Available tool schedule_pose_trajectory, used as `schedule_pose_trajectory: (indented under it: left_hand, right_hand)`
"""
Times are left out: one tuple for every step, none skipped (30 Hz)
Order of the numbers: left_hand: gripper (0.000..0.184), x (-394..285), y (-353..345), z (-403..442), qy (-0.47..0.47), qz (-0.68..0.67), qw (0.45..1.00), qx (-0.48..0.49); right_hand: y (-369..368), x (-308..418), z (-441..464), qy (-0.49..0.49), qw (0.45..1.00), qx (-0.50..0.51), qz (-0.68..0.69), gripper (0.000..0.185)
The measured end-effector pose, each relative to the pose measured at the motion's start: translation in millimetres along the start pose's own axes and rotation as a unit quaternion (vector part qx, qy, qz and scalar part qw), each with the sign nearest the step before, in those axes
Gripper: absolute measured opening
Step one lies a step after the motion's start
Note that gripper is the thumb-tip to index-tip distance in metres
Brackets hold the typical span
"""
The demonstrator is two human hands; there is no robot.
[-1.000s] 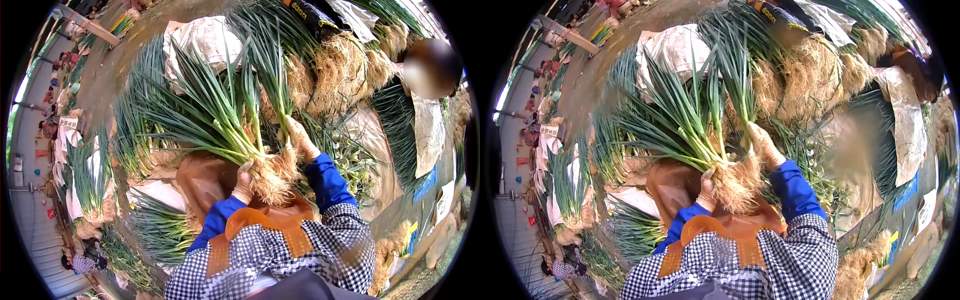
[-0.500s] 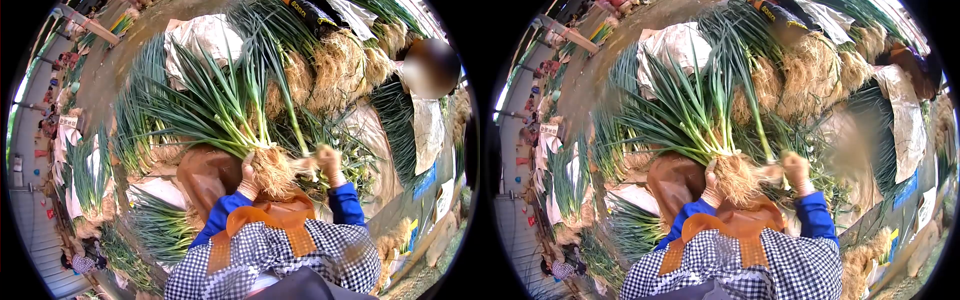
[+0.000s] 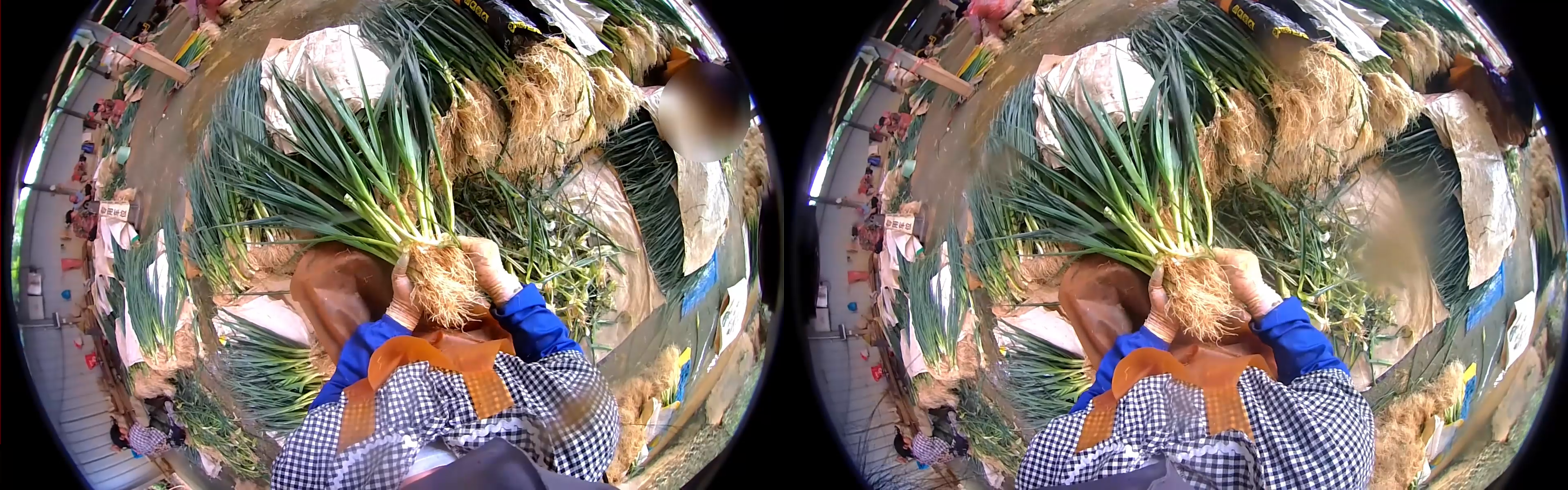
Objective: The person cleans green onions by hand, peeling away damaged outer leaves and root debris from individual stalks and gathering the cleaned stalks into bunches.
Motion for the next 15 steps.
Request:
schedule_pose_trajectory:
  left_hand:
    - [0.055,0,5,2,-0.005,0.003,1.000,-0.004]
    - [0.055,-1,0,1,-0.008,0.005,1.000,-0.008]
    - [0.055,0,-5,-1,-0.002,0.023,1.000,-0.010]
    - [0.055,1,-12,-3,0.001,0.023,1.000,-0.008]
    - [0.055,3,-25,-5,0.010,0.007,1.000,0.016]
    - [0.055,3,-33,-6,0.018,-0.007,0.999,0.037]
    - [0.056,2,-40,-5,0.012,-0.025,0.998,0.065]
    - [0.056,0,-37,-5,0.010,-0.026,0.998,0.063]
    - [0.057,-5,-34,-3,0.003,-0.069,0.995,0.065]
    - [0.058,-11,-33,-2,-0.003,-0.111,0.991,0.067]
    - [0.058,-15,-33,-2,-0.004,-0.112,0.991,0.067]
    - [0.058,-17,-34,-1,-0.003,-0.100,0.993,0.062]
    - [0.058,-17,-33,-1,0.000,-0.088,0.994,0.058]
    - [0.057,-14,-32,0,-0.008,-0.093,0.995,0.027]
    - [0.057,-10,-34,1,-0.008,-0.070,0.997,0.037]
  right_hand:
    - [-1,-1,-2,0.014,0.999,0.000,-0.043,0.013]
    - [5,5,-3,0.012,0.999,-0.001,-0.043,0.013]
    - [5,10,-5,0.026,0.992,0.006,-0.122,0.012]
    - [4,12,-6,0.041,0.979,0.011,-0.202,0.012]
    - [9,13,-9,0.040,0.989,-0.031,-0.136,0.011]
    - [15,8,-16,-0.141,0.989,0.010,-0.042,0.013]
    - [9,-18,-21,-0.192,0.979,-0.021,0.064,0.016]
    - [3,-55,-27,-0.239,0.955,-0.050,0.166,0.019]
    - [3,-89,-35,-0.318,0.910,-0.020,0.267,0.022]
    - [13,-111,-43,-0.357,0.908,-0.042,0.216,0.031]
    - [21,-128,-44,-0.320,0.944,0.012,-0.082,0.038]
    - [25,-141,-43,-0.251,0.890,0.064,-0.375,0.045]
    - [25,-148,-42,-0.245,0.863,0.125,-0.425,0.051]
    - [25,-151,-29,-0.236,0.831,0.180,-0.470,0.056]
    - [24,-129,3,-0.229,0.903,0.089,-0.352,0.058]
Point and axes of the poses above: each hand's wrist, its own z-axis towards the middle knuckle, its own y-axis out of the back of the hand, x = y × z, the point moved 7 cm from there along z, towards the middle knuckle, and after that the axes turned 15 degrees about -y, right-handed, at the moved point
